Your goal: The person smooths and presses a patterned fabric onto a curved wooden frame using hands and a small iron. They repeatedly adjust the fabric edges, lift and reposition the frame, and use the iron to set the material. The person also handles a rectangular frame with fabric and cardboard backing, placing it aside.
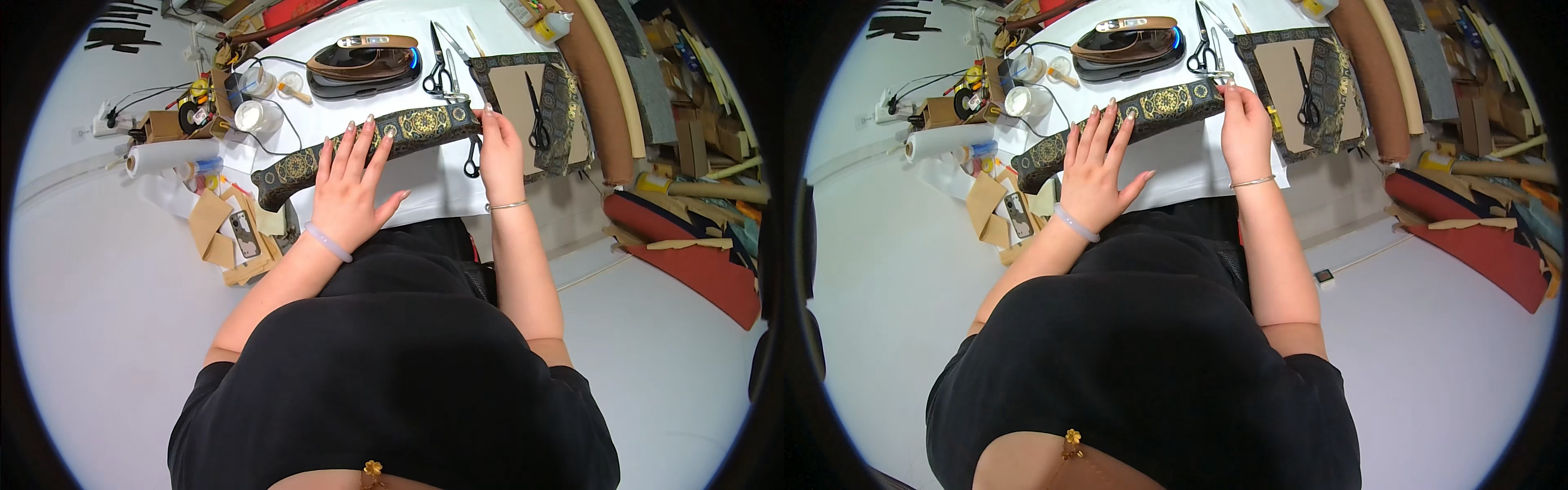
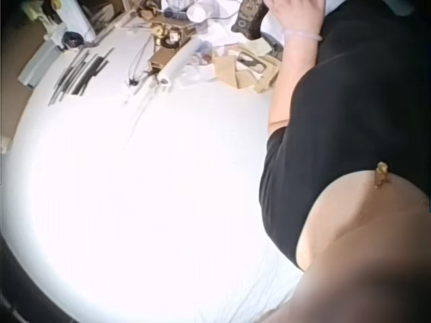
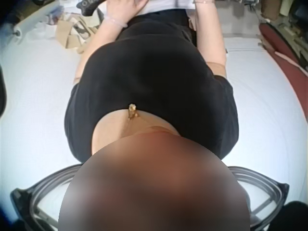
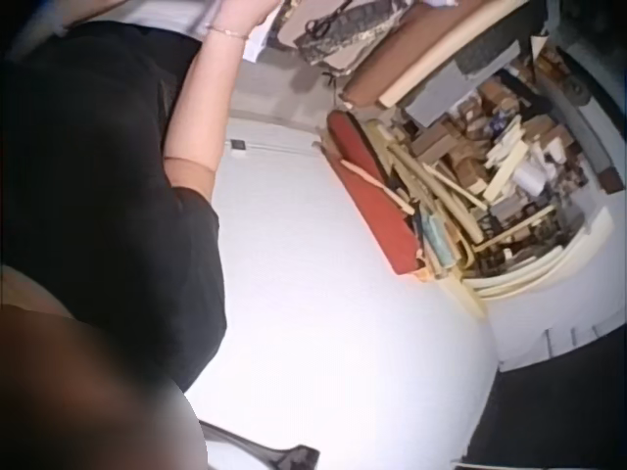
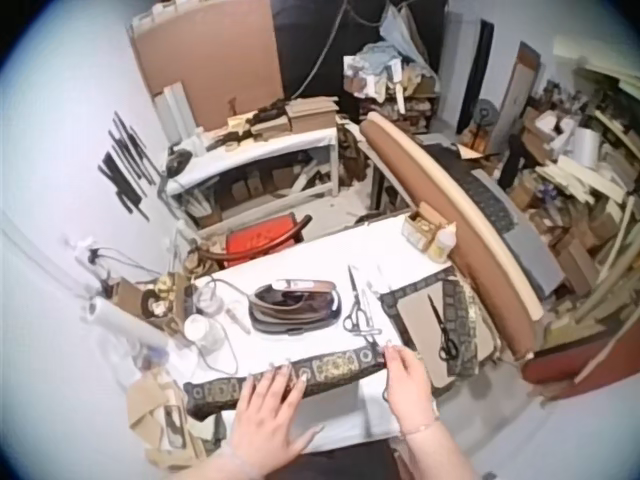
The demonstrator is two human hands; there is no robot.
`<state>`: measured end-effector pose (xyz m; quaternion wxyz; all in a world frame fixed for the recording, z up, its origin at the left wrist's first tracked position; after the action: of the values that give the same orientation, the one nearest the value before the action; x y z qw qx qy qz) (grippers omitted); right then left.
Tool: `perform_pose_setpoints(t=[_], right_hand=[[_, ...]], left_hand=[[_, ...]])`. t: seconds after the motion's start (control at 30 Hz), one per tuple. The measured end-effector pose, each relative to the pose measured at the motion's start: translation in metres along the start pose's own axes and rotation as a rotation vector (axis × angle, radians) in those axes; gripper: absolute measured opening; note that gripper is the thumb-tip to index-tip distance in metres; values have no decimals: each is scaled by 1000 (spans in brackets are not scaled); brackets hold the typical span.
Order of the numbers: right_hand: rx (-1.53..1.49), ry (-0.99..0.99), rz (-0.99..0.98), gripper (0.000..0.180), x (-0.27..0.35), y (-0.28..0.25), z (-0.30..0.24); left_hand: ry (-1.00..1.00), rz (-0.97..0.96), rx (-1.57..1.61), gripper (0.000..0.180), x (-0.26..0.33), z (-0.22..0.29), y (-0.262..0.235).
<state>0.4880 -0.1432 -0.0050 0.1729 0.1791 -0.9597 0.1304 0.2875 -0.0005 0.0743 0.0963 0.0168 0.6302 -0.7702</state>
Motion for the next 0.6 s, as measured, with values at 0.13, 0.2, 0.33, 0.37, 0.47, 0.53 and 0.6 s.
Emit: perform_pose_setpoints(t=[0.13,0.2,0.33,0.37,0.47,0.53,0.6], right_hand=[[63,107,-105,38,-11,4,-10],[72,179,-144,39,-15,6,-12],[156,249,-368,43,-32,24,-22],[269,286,-462,48,-37,29,-22],[502,355,-706,51,-53,43,-28],[639,223,-851,47,-61,55,-44],[725,244,-935,41,-67,60,-49]], left_hand=[[-15,-9,15,82,0,-2,1],[-23,-23,22,82,0,-3,3],[-27,-48,42,82,-1,-5,2],[-29,-58,54,82,-2,-6,1],[-36,-88,76,83,-3,-8,-2],[-42,-103,90,83,-5,-8,-3],[-51,-113,97,83,-6,-9,-3]])
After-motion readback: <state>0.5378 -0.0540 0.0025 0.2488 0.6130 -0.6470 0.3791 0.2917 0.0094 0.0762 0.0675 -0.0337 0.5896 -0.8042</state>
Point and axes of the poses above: each hand's wrist, its own x-axis away from the middle knuckle, its own y-axis out of the palm, z = x × y, the point moved 9 cm from there along -x, towards the middle knuckle, and after that the axes turned 9 degrees about y, right-handed, at the moved point
